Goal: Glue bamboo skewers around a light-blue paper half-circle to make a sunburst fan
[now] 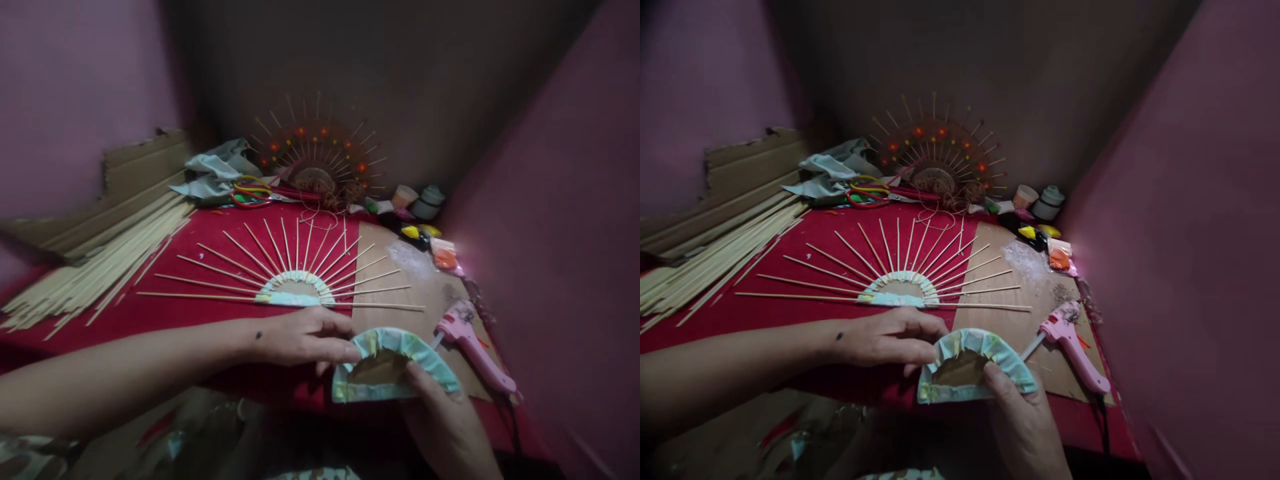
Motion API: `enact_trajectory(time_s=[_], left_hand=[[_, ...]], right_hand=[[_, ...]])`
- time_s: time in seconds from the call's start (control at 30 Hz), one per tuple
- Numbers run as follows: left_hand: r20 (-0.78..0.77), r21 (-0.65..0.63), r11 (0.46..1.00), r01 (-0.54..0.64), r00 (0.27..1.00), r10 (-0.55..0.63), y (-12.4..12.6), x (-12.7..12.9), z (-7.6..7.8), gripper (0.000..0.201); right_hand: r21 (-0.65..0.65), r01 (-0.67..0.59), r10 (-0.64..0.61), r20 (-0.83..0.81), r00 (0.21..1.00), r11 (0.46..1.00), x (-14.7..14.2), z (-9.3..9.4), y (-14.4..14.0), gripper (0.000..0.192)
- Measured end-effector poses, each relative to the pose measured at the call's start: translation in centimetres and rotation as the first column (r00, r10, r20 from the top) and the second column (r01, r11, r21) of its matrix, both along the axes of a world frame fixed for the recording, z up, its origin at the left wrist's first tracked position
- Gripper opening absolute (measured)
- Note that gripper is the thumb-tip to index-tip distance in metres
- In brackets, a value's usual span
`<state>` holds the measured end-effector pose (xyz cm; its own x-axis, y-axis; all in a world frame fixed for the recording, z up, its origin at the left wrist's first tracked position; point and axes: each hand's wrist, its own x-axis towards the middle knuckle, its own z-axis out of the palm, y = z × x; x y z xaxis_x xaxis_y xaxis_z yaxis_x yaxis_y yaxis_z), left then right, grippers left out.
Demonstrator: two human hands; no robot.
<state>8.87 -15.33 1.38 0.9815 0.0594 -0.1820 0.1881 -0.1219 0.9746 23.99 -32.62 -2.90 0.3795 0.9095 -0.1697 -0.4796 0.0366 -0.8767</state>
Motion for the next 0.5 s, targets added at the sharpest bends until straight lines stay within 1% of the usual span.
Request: enact_trajectory(time_s=[0.1,0.17,0.23,0.3,0.37,0.4,0.43,0.47,0.5], left_hand=[[-0.020,0.077,0.996,-0.049,0.999,0.051,-1.3,0.3,0.1,0.035],[0.030,0.148,0.986,-0.080,0.997,0.076,-2.5,0.5,0.1,0.039],[0.091,0.216,0.974,-0.070,0.995,0.052,-3.4,1.0,0.3,0.039],[0.066,0.220,0.976,-0.011,0.998,-0.004,-4.0,1.8,0.9,0.036],[-0.005,0.147,0.989,0.019,1.000,-0.019,-4.1,3.2,1.8,0.032],[-0.024,0.111,0.994,-0.014,1.000,0.017,-4.2,4.2,2.1,0.032],[-0.017,0.105,0.990,-0.090,0.996,0.092,-4.3,5.3,2.4,0.033],[0.003,0.132,0.977,-0.166,0.986,0.167,-4.6,6.4,2.5,0.033],[0.032,0.179,0.962,-0.205,0.979,0.203,-5.0,7.5,2.5,0.030]], right_hand=[[0.002,-0.108,0.108,-0.050,0.993,0.994,-0.2,-0.2,-1.3,0.026],[0.019,-0.121,0.122,-0.094,0.988,0.993,-0.4,-0.1,-1.8,0.026],[0.054,-0.104,0.109,-0.115,0.987,0.993,-0.7,0.0,-2.3,0.026],[0.092,-0.076,0.085,-0.107,0.991,0.993,-0.7,0.2,-3.1,0.027],[0.062,-0.055,0.062,-0.101,0.993,0.997,-0.2,0.3,-4.6,0.027],[0.016,-0.033,0.035,-0.093,0.995,0.999,0.2,0.3,-5.6,0.028],[-0.040,0.003,-0.006,-0.073,0.997,0.999,0.7,0.3,-6.8,0.028],[-0.091,0.045,-0.049,-0.044,0.998,0.995,1.1,0.2,-8.1,0.028],[-0.130,0.087,-0.089,-0.006,0.996,0.988,1.6,0.1,-9.4,0.028]])
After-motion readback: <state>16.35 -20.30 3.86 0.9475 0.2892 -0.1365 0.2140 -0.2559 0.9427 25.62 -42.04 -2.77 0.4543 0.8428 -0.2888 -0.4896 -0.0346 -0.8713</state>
